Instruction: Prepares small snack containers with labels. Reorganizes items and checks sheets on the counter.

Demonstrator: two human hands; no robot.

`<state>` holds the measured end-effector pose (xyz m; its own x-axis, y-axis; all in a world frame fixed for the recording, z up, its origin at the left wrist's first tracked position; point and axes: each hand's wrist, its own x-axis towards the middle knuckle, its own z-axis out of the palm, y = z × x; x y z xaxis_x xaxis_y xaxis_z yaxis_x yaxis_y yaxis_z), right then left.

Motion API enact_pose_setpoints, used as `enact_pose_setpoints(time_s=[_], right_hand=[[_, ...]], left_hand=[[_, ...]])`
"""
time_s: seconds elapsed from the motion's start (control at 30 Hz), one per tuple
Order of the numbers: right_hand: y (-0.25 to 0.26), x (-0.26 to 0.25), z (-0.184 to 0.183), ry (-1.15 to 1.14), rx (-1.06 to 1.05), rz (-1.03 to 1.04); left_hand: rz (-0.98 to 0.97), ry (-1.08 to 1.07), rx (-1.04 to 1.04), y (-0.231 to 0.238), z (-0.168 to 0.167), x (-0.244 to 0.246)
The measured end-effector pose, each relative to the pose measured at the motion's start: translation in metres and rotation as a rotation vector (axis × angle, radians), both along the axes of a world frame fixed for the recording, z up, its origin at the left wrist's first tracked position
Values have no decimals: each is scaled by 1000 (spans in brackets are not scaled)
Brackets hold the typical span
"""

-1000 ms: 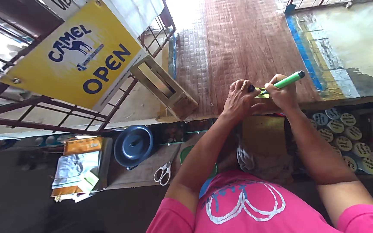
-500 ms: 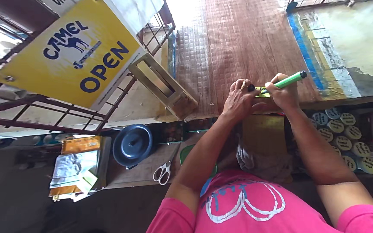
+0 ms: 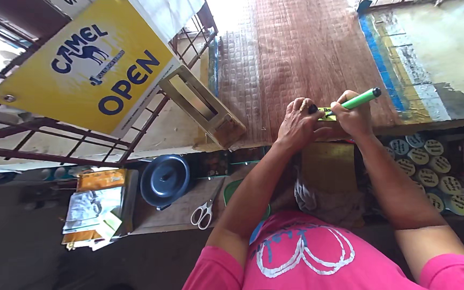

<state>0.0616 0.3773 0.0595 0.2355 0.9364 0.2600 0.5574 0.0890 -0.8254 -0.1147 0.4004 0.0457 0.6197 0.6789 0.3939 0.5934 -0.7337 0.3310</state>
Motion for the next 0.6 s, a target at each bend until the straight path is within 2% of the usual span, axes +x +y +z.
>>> enact_pose_setpoints(time_s=[0.17, 0.23, 0.33, 0.43, 0.5, 0.6], right_hand=[[-1, 1, -2, -3, 20, -7], [1, 2, -3, 101, 48, -14], [5, 11, -5, 390, 125, 24], [0, 18, 0, 380, 108, 40], [-5, 18, 3, 362, 124, 42], [-12, 24, 4, 409, 236, 24]], left_hand=[[6, 2, 2, 0, 1, 0], [2, -9, 6, -1, 0, 0], [1, -9, 25, 0, -2, 0], [8, -18, 28, 1, -2, 0], [5, -145, 57, 0, -4, -2], [28, -464, -2, -16, 5, -15]])
